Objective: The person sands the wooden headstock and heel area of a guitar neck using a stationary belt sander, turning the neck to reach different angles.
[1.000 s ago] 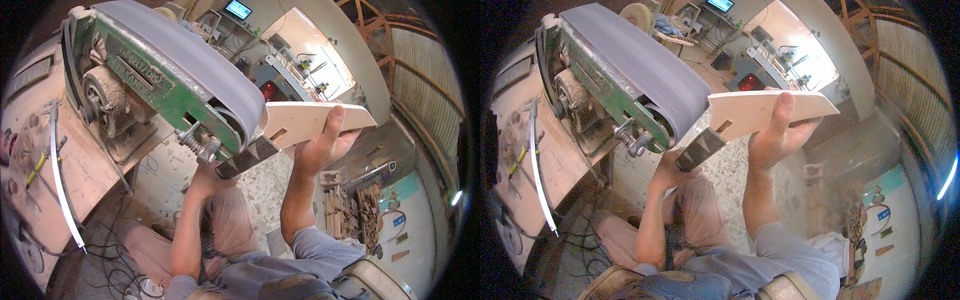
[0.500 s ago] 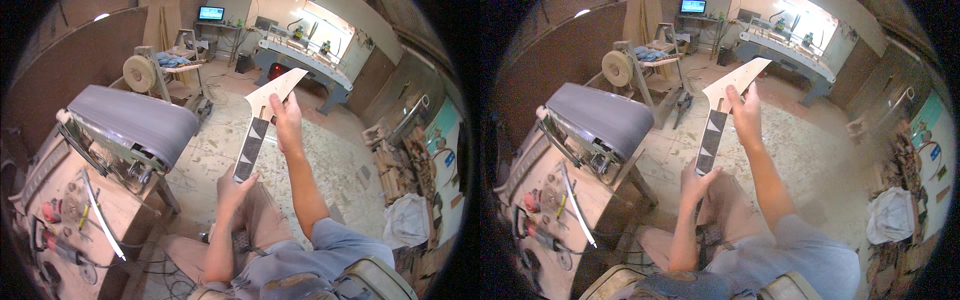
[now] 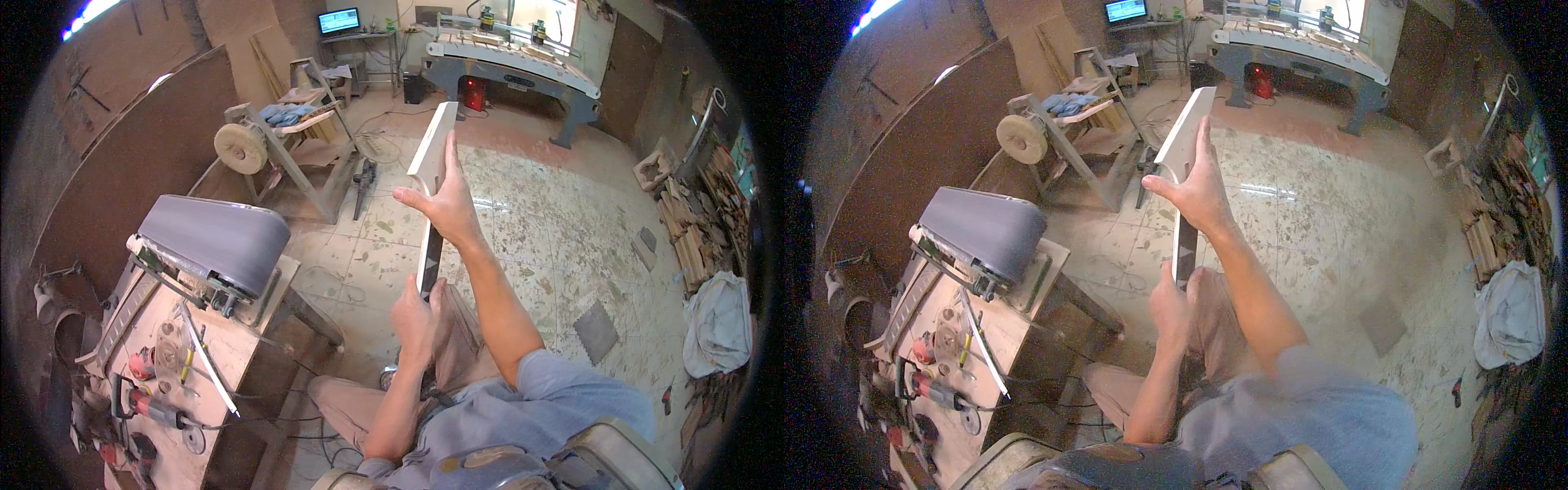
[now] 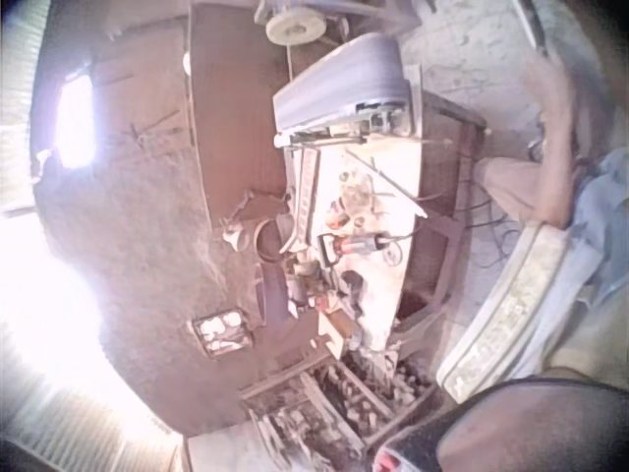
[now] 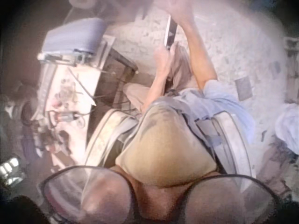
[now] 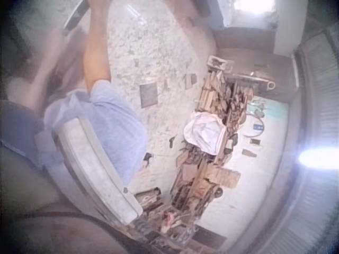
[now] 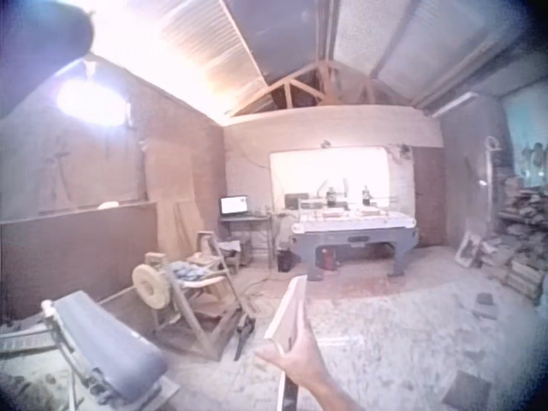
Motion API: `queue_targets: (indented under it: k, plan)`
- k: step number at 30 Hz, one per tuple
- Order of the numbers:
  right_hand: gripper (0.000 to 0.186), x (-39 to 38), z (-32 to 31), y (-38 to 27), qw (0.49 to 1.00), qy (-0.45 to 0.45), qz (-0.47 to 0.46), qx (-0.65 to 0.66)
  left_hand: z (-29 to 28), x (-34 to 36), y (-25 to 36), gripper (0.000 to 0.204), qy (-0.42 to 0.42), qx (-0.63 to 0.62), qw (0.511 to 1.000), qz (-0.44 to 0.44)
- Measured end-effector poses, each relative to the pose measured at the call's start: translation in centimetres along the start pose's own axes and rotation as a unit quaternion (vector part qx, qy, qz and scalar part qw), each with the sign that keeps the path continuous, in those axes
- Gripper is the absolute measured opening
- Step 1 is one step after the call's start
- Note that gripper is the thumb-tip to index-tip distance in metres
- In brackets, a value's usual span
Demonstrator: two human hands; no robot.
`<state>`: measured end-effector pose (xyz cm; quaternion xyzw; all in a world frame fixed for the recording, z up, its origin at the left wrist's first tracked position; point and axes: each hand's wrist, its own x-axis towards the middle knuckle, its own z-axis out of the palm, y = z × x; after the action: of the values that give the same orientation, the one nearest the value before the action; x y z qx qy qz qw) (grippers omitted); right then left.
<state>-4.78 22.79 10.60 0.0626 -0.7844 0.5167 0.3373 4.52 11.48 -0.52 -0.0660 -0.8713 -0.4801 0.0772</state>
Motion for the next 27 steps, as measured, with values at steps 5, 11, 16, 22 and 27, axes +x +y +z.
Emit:
queue_targets:
  k: [5,11,16,22,27]
  plan:
    - [0.114,0.6,-1.8,1.8,1.0,-0.023,-0.007,-0.006,0.5,0.0,0.8,0.036,0.011,-0.021,1.0,0.021]
    - [0.105,0.4,-3.5,1.6,0.995,-0.08,0.051,-0.017,1.1,0.2,0.3,0.03,0.016,-0.004,0.999,0.029]
    - [0.096,0.9,-3.7,3.1,0.995,-0.053,0.019,-0.077,1.7,0.3,0.0,0.027,0.024,0.018,0.999,0.043]
    - [0.083,0.4,-3.5,1.9,0.987,-0.04,-0.001,-0.155,2.7,0.8,-1.0,0.024,0.059,0.074,0.992,0.083]
    - [0.091,0.5,-3.6,5.0,0.984,-0.018,0.148,0.098,2.7,1.2,-1.0,0.022,0.054,0.088,0.992,0.077]
